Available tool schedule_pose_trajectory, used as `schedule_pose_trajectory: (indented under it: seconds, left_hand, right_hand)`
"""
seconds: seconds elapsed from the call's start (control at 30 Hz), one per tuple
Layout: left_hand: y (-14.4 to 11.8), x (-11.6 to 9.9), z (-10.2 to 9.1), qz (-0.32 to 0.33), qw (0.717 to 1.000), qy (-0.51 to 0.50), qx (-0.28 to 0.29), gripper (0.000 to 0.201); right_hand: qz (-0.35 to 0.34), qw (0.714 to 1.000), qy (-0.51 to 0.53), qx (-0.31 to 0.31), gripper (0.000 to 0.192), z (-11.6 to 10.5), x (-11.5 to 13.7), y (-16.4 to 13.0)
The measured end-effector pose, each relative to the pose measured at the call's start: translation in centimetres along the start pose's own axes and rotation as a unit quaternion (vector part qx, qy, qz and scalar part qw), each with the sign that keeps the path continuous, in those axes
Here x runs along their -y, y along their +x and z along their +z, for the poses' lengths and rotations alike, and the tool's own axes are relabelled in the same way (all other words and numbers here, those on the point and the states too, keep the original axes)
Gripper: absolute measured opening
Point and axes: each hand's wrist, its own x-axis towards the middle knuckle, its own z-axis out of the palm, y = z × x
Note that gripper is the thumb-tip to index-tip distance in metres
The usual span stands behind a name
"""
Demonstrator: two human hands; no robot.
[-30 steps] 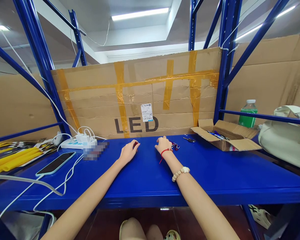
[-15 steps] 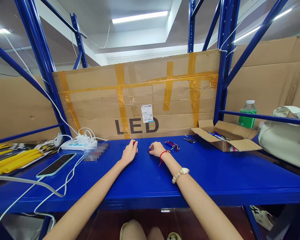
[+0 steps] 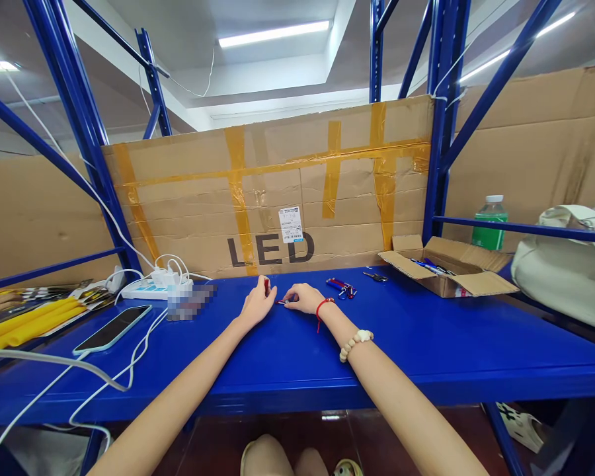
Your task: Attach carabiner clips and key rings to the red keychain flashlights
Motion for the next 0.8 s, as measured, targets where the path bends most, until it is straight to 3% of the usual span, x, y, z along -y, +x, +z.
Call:
schedule_pose_trajectory:
  seconds: [0.17, 0.4, 0.6, 0.8]
  left_hand:
    - [0.0, 0.0, 0.1, 0.0, 1.0, -0.01, -0.001, 0.005]
    - [0.0, 0.1, 0.0, -0.018, 0.997, -0.073, -0.016, 0.006]
    - [0.7, 0.5, 1.0, -0.043, 0.98, -0.195, -0.021, 0.013]
    - [0.9, 0.1, 1.3, -0.057, 0.947, -0.315, 0.013, 0.017]
  right_hand:
    - [0.005, 0.998, 0.04, -0.047, 0.008, 0.2, 0.6, 0.2]
    - [0.051, 0.968, 0.179, -0.169, 0.032, 0.3, 1.1, 0.8]
    - [0.1, 0.942, 0.3, -0.108, 0.033, 0.5, 1.6, 0.8]
    - [0.113, 0.936, 0.332, -0.033, 0.035, 0.6, 2.2, 0.6]
